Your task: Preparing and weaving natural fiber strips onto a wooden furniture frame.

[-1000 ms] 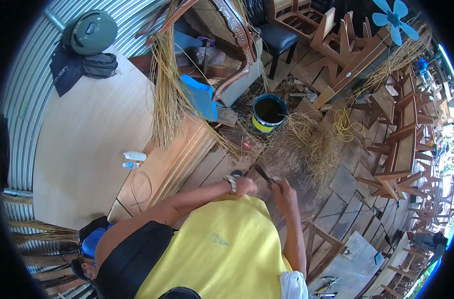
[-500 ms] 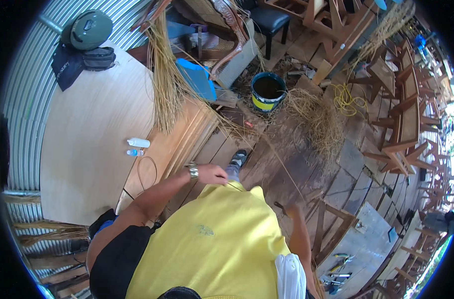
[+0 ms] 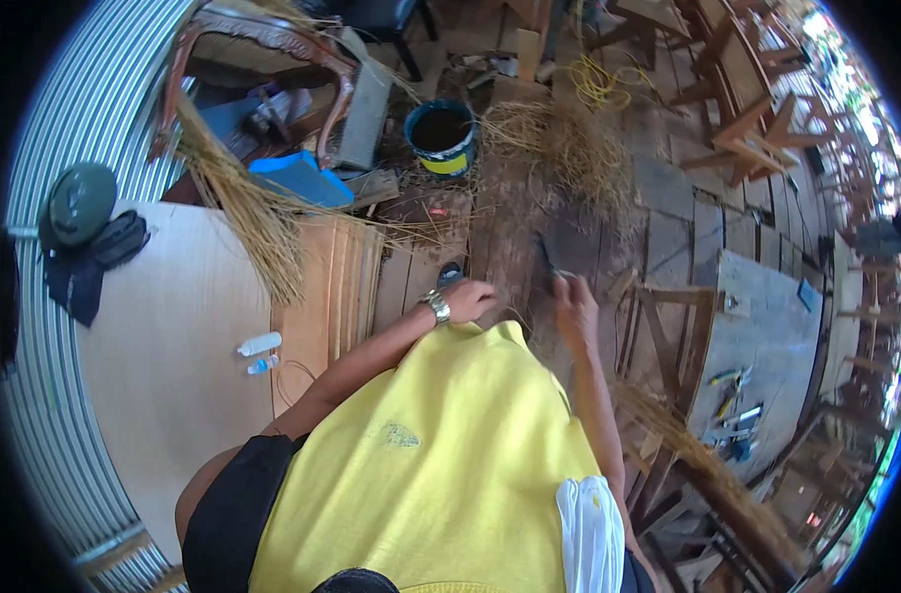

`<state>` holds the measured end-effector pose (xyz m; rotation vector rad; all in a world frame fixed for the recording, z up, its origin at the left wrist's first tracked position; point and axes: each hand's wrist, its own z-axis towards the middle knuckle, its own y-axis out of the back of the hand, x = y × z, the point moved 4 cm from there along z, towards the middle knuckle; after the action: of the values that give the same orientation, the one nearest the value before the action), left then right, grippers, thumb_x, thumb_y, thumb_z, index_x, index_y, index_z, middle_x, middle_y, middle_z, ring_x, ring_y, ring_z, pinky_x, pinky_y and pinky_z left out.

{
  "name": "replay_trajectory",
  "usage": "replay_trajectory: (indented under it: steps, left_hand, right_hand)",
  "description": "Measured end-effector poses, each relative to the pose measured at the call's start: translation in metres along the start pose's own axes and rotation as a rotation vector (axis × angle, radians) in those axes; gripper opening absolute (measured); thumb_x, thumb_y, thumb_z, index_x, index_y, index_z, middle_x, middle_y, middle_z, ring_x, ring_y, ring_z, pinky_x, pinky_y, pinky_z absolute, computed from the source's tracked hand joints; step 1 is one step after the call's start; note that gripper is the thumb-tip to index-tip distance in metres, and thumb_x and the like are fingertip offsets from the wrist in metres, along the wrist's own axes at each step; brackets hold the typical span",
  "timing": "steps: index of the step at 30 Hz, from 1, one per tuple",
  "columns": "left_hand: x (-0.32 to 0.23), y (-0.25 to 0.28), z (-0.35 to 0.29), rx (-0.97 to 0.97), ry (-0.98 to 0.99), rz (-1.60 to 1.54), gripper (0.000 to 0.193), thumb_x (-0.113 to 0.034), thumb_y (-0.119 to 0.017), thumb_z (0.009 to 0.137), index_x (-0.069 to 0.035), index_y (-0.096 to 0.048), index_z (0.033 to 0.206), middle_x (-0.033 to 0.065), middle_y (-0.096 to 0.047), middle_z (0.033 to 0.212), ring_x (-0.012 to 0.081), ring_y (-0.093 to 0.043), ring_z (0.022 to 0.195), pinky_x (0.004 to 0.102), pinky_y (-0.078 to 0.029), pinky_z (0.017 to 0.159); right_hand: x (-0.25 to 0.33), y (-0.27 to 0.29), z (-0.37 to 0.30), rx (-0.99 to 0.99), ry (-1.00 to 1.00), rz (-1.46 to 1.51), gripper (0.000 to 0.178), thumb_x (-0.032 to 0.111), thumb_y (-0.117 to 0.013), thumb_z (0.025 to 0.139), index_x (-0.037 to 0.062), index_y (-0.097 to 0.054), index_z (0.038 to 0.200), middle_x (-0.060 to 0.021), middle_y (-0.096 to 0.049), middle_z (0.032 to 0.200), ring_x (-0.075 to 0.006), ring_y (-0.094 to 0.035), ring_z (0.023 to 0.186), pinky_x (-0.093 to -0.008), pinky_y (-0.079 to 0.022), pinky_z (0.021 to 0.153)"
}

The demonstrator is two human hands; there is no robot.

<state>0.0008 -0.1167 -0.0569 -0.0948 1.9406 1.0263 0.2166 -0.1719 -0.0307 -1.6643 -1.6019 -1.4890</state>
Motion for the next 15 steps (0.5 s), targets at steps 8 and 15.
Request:
replay_trajectory:
  steps: [8, 15]
  left_hand:
    - [0.038, 0.095, -0.005, 0.237, 0.096, -0.271, 0.028, -0.031, -0.062, 0.091, -0.004, -0.070, 0.092, -0.0016, -0.062, 0.070, 0.0075, -0.055, 0.062, 0.0259, -0.045, 0.058]
    - [0.115, 0.199, -0.120, -0.101, 0.340, -0.305, 0.027, -0.027, -0.072, 0.083, -0.006, -0.061, 0.070, -0.0052, -0.051, 0.062, 0.0041, -0.042, 0.057, 0.0238, -0.034, 0.052]
  right_hand:
    - [0.011, 0.033, 0.039, 0.140, 0.052, 0.119, 0.028, 0.030, -0.061, 0.094, 0.0041, -0.053, 0.086, -0.0013, -0.053, 0.062, -0.0088, -0.046, 0.046, -0.0264, -0.036, 0.042]
    - [-0.045, 0.139, 0.054, 0.025, -0.082, 0.403, 0.027, 0.034, -0.058, 0.096, 0.0074, -0.054, 0.092, -0.0010, -0.052, 0.062, -0.0066, -0.042, 0.043, -0.0220, -0.031, 0.038]
